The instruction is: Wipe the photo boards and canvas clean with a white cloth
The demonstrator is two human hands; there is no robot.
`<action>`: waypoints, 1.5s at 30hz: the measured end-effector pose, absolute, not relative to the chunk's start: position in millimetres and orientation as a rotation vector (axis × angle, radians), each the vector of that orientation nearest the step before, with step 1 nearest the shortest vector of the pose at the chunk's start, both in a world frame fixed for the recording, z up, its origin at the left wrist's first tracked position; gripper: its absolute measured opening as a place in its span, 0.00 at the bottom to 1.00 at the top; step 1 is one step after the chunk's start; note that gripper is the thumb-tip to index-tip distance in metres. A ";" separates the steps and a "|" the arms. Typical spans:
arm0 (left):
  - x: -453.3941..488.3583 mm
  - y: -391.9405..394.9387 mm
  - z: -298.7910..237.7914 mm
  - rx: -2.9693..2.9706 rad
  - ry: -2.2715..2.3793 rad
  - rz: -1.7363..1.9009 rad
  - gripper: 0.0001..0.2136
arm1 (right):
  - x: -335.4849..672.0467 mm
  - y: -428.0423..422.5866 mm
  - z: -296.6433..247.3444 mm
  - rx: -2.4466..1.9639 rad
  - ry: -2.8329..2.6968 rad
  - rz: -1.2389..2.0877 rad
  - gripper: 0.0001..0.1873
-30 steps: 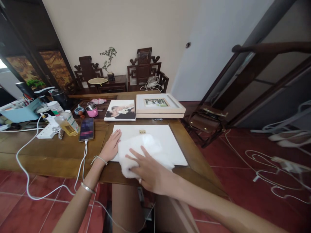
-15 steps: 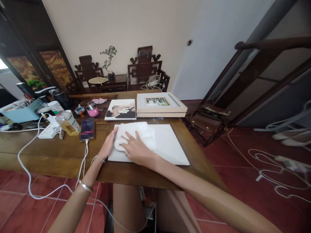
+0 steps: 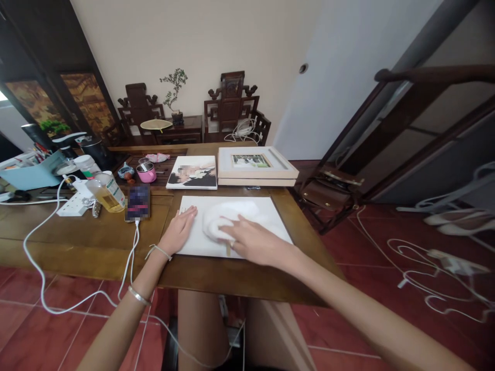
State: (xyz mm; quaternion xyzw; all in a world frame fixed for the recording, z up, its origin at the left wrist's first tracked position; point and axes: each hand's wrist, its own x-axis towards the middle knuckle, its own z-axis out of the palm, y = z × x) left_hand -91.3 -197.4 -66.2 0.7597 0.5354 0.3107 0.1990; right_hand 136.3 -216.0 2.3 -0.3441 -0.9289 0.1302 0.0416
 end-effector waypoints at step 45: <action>-95.1 -195.6 -67.9 2.269 1.542 0.744 0.22 | 238.6 -242.3 -23.6 -1.184 -2.740 0.322 0.15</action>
